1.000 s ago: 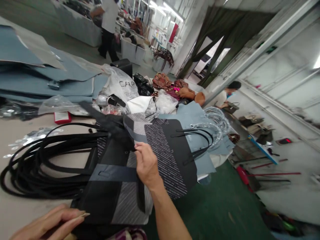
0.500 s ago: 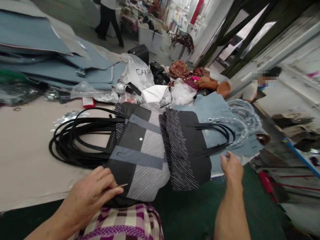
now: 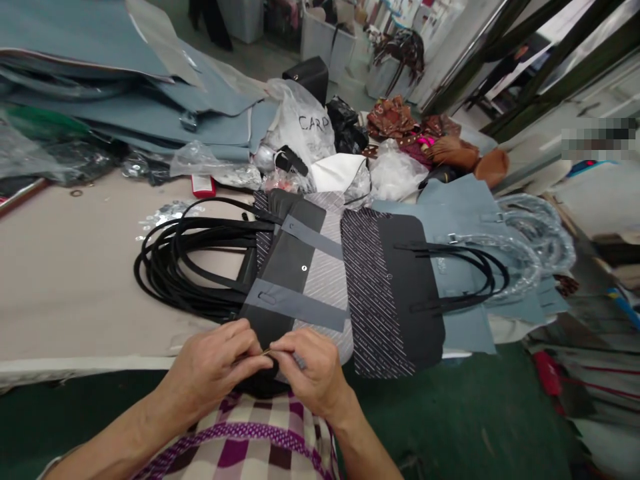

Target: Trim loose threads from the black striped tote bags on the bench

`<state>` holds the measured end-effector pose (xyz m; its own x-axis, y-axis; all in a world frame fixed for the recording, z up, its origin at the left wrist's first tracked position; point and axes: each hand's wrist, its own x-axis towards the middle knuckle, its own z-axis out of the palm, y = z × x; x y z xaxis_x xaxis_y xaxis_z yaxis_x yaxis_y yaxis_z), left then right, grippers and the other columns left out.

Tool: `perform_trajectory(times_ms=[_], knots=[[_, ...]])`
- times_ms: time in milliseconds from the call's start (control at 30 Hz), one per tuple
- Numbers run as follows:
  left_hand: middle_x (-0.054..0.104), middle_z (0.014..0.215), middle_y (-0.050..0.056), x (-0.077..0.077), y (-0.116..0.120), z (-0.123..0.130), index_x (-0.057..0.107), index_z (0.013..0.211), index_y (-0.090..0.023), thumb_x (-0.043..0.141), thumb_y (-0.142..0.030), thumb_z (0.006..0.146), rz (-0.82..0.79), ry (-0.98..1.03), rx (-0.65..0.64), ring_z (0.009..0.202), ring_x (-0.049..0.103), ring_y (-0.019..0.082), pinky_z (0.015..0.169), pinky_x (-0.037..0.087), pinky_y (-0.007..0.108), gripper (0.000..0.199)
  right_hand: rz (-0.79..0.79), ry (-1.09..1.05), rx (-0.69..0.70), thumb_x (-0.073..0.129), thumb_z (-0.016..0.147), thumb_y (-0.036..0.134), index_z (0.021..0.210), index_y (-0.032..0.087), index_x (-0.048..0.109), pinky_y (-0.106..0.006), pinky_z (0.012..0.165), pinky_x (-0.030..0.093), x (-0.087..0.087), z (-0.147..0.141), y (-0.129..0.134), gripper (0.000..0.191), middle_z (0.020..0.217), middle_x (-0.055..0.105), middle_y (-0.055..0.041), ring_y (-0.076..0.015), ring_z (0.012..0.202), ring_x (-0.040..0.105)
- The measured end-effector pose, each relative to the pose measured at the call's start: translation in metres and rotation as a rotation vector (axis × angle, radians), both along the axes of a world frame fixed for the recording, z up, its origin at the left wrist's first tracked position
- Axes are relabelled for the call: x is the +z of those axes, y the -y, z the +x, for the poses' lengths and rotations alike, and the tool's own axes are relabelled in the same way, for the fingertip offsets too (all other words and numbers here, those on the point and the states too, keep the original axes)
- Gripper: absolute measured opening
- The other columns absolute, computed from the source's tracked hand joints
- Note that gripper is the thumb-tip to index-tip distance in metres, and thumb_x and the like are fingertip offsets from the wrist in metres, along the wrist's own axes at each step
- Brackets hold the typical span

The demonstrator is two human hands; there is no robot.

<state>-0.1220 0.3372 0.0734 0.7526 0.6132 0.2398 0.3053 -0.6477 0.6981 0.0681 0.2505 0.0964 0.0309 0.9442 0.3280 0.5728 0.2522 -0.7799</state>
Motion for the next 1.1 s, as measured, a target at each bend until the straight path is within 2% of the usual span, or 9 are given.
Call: perform_trajectory(times_ms=[233,367,433,500,600,700,833,967,1100], knots=[[0.063,0.077,-0.005,-0.008,-0.017,-0.011,0.069,0.105,-0.025,0.053,-0.042,0.103,-0.012,0.003,0.009,0.064,0.061,0.008,0.059,0.041,0.021,0.024,-0.053,0.027,-0.047,0.062,0.091,0.011,0.089,0.017,0.070,-0.027,0.067,0.052,-0.007,-0.003,-0.014,0.010,0.076,0.072,-0.0045,-0.0162,0.070,0.067],[0.063,0.072,-0.005,-0.010,-0.027,-0.010,0.071,0.093,-0.023,0.052,-0.036,0.104,-0.006,0.001,0.001,0.063,0.061,0.009,0.058,0.040,0.022,0.025,-0.012,0.072,-0.073,0.062,0.089,0.009,0.085,0.018,0.068,-0.027,0.063,0.050,-0.011,-0.016,-0.022,0.011,0.072,0.071,-0.0034,-0.0158,0.066,0.066],[0.063,0.070,-0.004,-0.008,-0.030,-0.007,0.068,0.088,-0.021,0.051,-0.030,0.104,0.021,0.014,-0.014,0.063,0.060,0.011,0.059,0.041,0.024,0.025,-0.012,0.096,-0.138,0.061,0.087,0.009,0.082,0.019,0.069,-0.027,0.061,0.049,-0.017,-0.023,-0.026,0.013,0.070,0.070,-0.0023,-0.0153,0.063,0.064],[0.062,0.069,-0.003,-0.005,-0.032,-0.004,0.066,0.087,-0.020,0.050,-0.025,0.103,0.019,0.060,-0.004,0.062,0.059,0.011,0.060,0.041,0.024,0.024,-0.089,0.024,-0.248,0.063,0.084,0.013,0.078,0.019,0.070,-0.028,0.060,0.049,-0.027,-0.024,-0.031,0.012,0.068,0.069,-0.0013,-0.0146,0.060,0.062],[0.063,0.070,-0.004,0.000,-0.032,-0.001,0.067,0.090,-0.021,0.053,-0.022,0.102,-0.056,0.143,-0.022,0.062,0.058,0.010,0.060,0.041,0.022,0.018,-0.324,-0.297,-0.513,0.069,0.078,0.027,0.073,0.019,0.073,-0.028,0.061,0.051,-0.049,-0.003,-0.048,0.010,0.065,0.068,-0.0013,-0.0151,0.060,0.062],[0.063,0.072,-0.004,-0.006,-0.034,-0.002,0.070,0.087,-0.023,0.057,-0.025,0.100,-0.251,0.137,-0.049,0.065,0.060,0.009,0.061,0.044,0.020,0.018,-0.460,-0.509,-0.655,0.069,0.076,0.045,0.079,0.016,0.073,-0.028,0.054,0.052,-0.075,0.036,-0.073,0.030,0.063,0.068,-0.0026,-0.0148,0.055,0.060],[0.065,0.083,0.000,-0.027,-0.041,-0.013,0.072,0.083,-0.023,0.059,-0.035,0.098,-0.512,0.048,0.015,0.077,0.064,0.012,0.069,0.049,0.019,0.024,-0.534,-0.565,-0.658,0.071,0.068,0.051,0.083,0.014,0.073,-0.023,0.046,0.043,-0.101,0.077,-0.101,0.041,0.061,0.067,-0.0014,-0.0100,0.046,0.052],[0.067,0.081,-0.002,-0.038,-0.046,-0.026,0.072,0.085,-0.025,0.060,-0.042,0.097,-0.561,0.001,0.073,0.073,0.065,0.011,0.068,0.048,0.017,0.025,-0.621,-0.530,-0.651,0.075,0.064,0.047,0.082,0.013,0.073,-0.021,0.041,0.036,-0.111,0.083,-0.116,0.039,0.055,0.063,0.0005,-0.0090,0.043,0.048],[0.068,0.081,-0.003,-0.037,-0.050,-0.034,0.073,0.085,-0.026,0.059,-0.048,0.096,-0.587,-0.013,0.122,0.075,0.067,0.012,0.069,0.049,0.015,0.028,-0.674,-0.427,-0.617,0.072,0.067,0.046,0.081,0.014,0.072,-0.022,0.044,0.040,-0.119,0.082,-0.122,0.035,0.057,0.064,0.0005,-0.0121,0.049,0.055]])
